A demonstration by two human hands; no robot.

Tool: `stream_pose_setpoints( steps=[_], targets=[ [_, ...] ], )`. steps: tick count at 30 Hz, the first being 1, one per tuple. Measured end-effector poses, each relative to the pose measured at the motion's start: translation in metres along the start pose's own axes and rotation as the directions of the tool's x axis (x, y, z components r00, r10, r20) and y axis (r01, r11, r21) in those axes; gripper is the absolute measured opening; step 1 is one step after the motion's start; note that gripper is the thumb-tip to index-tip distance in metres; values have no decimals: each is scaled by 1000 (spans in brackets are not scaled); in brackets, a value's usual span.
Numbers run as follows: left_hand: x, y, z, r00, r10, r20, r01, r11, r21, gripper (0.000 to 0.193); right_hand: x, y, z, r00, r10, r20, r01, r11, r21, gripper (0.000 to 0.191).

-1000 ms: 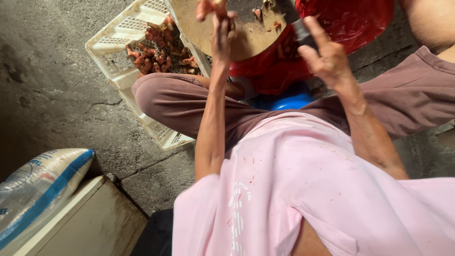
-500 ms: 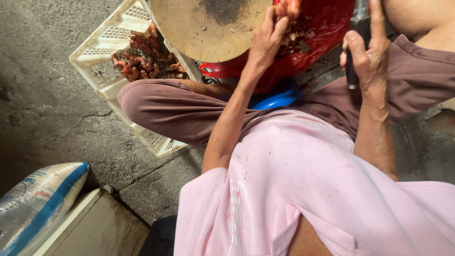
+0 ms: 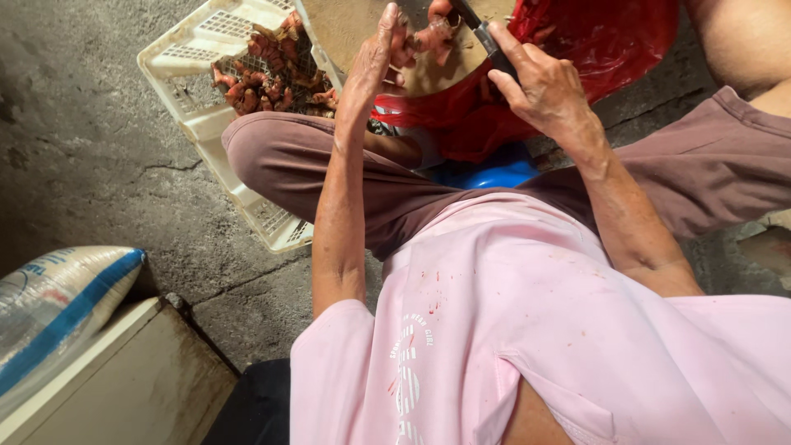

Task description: The person sits on a low stool and uses a knife to peel reddish-brown cassava roots on a wooden board. The person picks each root from a white plastic crate, peels it, and places the finished pieces into a red plastic bag.

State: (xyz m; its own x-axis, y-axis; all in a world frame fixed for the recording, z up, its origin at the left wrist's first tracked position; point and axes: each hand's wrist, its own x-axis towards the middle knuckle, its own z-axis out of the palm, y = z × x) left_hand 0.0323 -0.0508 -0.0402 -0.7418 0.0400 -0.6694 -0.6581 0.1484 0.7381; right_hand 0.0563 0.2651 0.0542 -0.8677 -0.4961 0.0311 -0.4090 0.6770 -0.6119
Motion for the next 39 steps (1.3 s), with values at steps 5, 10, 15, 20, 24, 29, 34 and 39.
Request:
stream_pose_setpoints(
  steps=[5,10,15,20,24,29,34,39],
  targets=[
    [-7,-5,11,879,476,-31,-428,815,390,71,1,-10,1,1000,0,-5,0,999,39,60],
    [-21,7,23,955,285,-85,-244,914,324,57,-1,-2,-11,999,-15,-51,15,1000,0,61],
    [-14,6,26,965,235,-115,-197,942,270,39,13,6,-9,999,-46,-16,43,986,-161,61],
    [3,-1,24,699,713,52,-449,381,808,60,26,22,-10,995,-12,101,24,992,-120,64],
    [9,10,23,609,788,89,-446,248,860,57,31,38,-13,993,-72,90,70,997,21,59],
    [3,24,14,840,543,-4,-495,769,405,31,39,47,-12,852,345,394,-513,702,494,69],
    [7,27,16,876,481,-47,-462,863,205,38,35,39,-10,995,-49,90,53,998,-45,62],
    [13,26,22,945,325,-47,-319,942,108,15,27,24,-14,988,-148,-44,143,983,-113,59]
  ],
)
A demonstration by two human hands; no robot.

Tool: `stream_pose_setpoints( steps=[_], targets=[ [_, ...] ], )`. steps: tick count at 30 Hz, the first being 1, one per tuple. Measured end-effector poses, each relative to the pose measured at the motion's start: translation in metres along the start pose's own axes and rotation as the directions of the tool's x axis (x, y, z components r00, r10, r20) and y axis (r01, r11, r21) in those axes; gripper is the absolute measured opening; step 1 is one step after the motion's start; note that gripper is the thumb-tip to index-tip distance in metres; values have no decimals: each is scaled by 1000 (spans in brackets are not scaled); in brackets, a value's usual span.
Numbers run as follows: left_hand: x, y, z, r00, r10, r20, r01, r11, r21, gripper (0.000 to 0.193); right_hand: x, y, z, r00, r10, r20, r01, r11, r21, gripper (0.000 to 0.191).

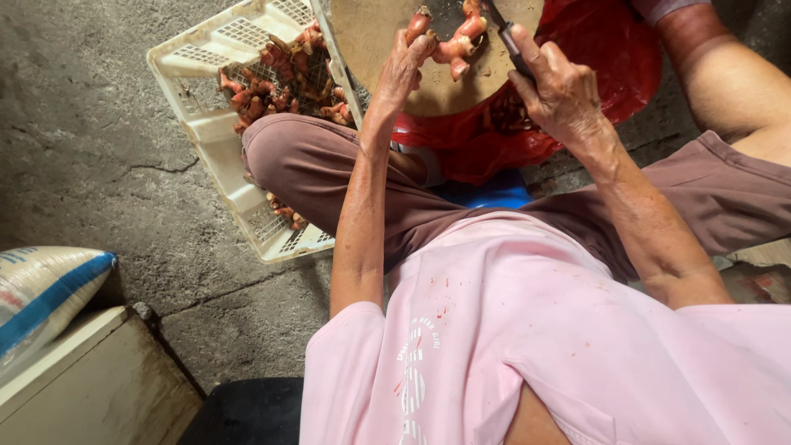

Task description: The person sits on a low stool and uses a knife to peel reddish-brown cassava roots on a wooden board. The person picks each root from a white plastic crate, peels it, and places the finished pieces into a red plastic bag.

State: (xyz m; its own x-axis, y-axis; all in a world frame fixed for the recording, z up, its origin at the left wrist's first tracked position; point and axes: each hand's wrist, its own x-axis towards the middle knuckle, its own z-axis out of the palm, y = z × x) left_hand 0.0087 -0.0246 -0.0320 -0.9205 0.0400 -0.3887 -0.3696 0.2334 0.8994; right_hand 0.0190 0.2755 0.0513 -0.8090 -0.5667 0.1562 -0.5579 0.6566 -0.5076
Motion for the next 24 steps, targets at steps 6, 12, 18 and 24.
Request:
stream_pose_setpoints(
  steps=[6,12,18,24],
  targets=[
    [-3,1,1,790,613,10,-475,602,642,38,10,-3,-12,991,67,112,-60,996,-70,61],
    [-6,0,1,943,334,16,-326,910,257,19,-3,-4,-13,999,-18,-51,21,998,61,59],
    [-6,2,0,918,397,2,-369,852,372,27,7,-2,4,987,91,136,-79,993,-87,62],
    [-8,1,0,839,545,-6,-435,677,593,53,-1,7,-6,1000,10,-11,-9,990,139,57]
  ],
)
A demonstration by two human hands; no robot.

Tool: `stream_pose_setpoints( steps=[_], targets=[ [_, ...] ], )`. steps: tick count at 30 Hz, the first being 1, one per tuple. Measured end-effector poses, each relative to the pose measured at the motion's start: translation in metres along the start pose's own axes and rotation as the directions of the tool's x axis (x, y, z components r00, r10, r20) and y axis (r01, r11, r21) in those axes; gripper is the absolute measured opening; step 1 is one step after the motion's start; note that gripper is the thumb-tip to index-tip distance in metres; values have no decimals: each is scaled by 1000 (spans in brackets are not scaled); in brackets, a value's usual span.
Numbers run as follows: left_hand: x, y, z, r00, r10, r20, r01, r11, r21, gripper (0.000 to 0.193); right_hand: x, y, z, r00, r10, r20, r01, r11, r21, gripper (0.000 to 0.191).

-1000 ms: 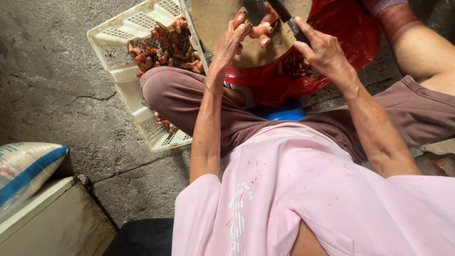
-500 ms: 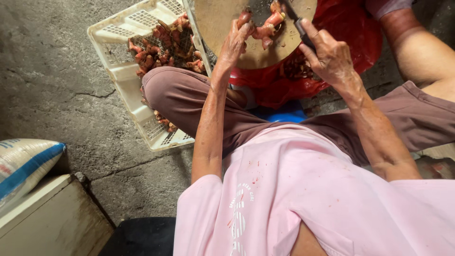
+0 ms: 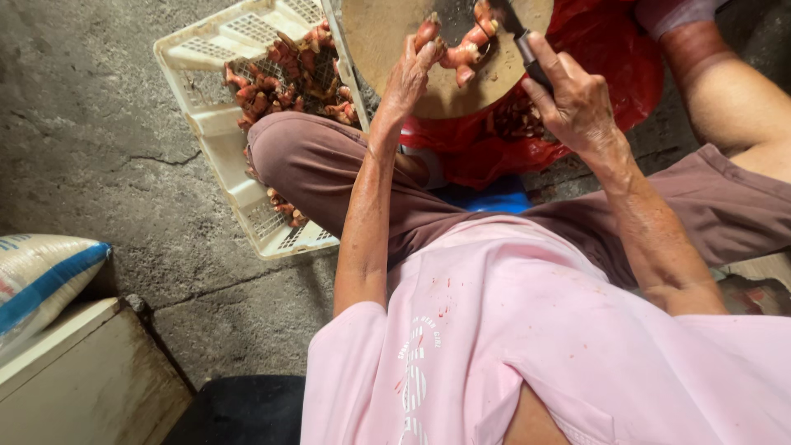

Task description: The person sits on a low stool and uses a knife to peel reddish-brown cassava roots on a wooden board. The person picks each root from a white plastic crate, peels it, and places the finished pieces into a red plastic bag.

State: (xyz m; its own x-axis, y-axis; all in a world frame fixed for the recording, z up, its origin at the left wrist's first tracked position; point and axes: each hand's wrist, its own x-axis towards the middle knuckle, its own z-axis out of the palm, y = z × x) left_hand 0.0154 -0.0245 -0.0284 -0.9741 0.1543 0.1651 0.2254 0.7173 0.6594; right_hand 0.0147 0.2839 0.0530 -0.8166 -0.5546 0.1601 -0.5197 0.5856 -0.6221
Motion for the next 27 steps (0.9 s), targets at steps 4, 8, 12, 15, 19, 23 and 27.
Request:
stream_pose_setpoints(
  steps=[4,8,12,15,19,23,27],
  targets=[
    [0,1,0,955,-241,171,279,926,-254,34,3,-8,14,983,121,138,-109,990,-90,57],
    [1,1,-1,996,-90,-2,90,989,-119,54,7,-12,12,995,10,99,-5,999,-51,57],
    [-1,-2,1,998,27,51,-28,999,22,75,1,-13,-1,996,63,69,-64,998,3,59],
    [-3,-1,-1,998,-22,63,20,999,33,66,-3,-13,0,999,28,43,-30,998,46,57],
    [-2,1,-3,971,-201,127,224,953,-205,29,-2,-12,5,989,5,149,3,999,-53,61],
    [-3,-3,-6,918,-337,211,397,814,-424,29,-4,-21,13,984,42,171,-2,974,-227,60],
    [-5,-4,-9,970,-201,137,230,943,-242,41,-4,-22,14,968,77,240,23,921,-388,56]
  ],
)
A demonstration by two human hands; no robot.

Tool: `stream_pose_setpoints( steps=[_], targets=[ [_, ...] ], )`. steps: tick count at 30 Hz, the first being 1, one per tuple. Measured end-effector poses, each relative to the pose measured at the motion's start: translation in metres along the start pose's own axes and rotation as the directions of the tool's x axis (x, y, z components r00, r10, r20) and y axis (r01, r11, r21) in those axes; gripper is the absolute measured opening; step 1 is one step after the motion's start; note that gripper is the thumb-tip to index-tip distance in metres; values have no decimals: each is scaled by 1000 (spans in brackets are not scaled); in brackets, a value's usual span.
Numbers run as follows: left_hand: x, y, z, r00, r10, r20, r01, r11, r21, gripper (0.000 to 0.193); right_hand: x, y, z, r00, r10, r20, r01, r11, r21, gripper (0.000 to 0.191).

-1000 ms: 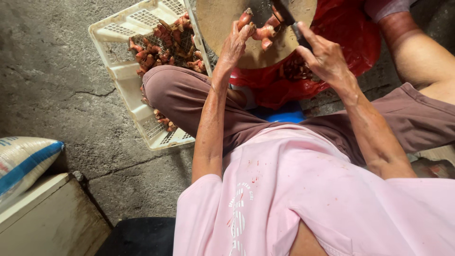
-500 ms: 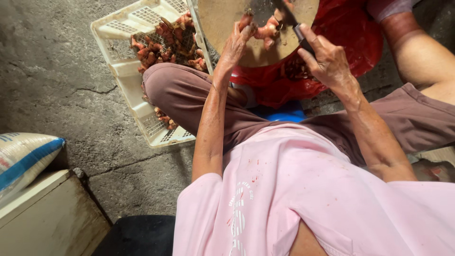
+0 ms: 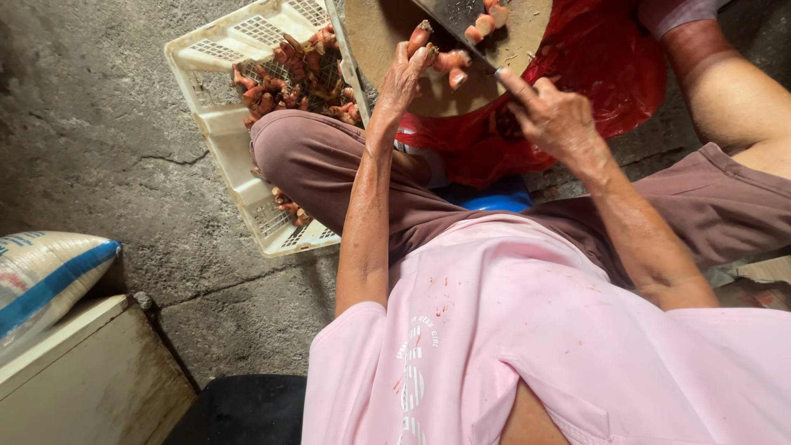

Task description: The person sits on a low stool and uses a knife to peel reddish-brown cassava roots on a wooden board. The person picks each root from a white plastic crate, peels it, and places the finished pieces into a red plastic bag.

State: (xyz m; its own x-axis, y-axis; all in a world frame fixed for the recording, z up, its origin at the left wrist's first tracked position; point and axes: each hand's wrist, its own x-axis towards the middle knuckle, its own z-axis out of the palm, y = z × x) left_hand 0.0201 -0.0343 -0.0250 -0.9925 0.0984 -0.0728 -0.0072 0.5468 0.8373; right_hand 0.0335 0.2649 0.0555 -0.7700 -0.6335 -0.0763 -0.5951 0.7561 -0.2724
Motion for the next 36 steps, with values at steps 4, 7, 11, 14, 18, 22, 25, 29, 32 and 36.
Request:
stream_pose_setpoints(
  steps=[4,7,11,14,18,22,25,29,32,36],
  targets=[
    [-2,6,-4,901,-428,73,419,814,-402,51,3,44,-15,989,123,-81,-105,974,199,24],
    [-1,11,-6,945,-324,49,304,808,-504,51,4,76,-28,947,303,-109,-276,938,212,42],
    [9,12,-2,962,-213,170,272,760,-590,45,-12,95,-40,956,221,-195,-166,951,260,45],
    [21,11,3,999,-16,-35,6,969,-245,34,-29,78,-29,962,217,-168,-153,932,328,50],
    [24,14,5,934,271,-232,-110,838,535,40,-26,47,-4,969,210,-132,-138,898,417,59],
    [10,30,22,894,401,-198,-91,598,796,30,-13,24,-1,969,202,-145,-125,899,419,59],
    [-8,35,40,864,436,-254,-153,706,692,38,-11,10,-9,959,145,-245,-44,926,376,54],
    [-15,21,41,916,276,-293,-52,803,594,30,-5,-1,-21,961,124,-247,-9,908,419,58],
    [-13,9,31,882,56,-468,108,943,315,35,2,-4,-28,958,90,-274,37,903,428,57],
    [-2,0,18,835,-156,-527,314,923,223,64,9,-9,-34,962,69,-264,44,916,399,60]
  ],
)
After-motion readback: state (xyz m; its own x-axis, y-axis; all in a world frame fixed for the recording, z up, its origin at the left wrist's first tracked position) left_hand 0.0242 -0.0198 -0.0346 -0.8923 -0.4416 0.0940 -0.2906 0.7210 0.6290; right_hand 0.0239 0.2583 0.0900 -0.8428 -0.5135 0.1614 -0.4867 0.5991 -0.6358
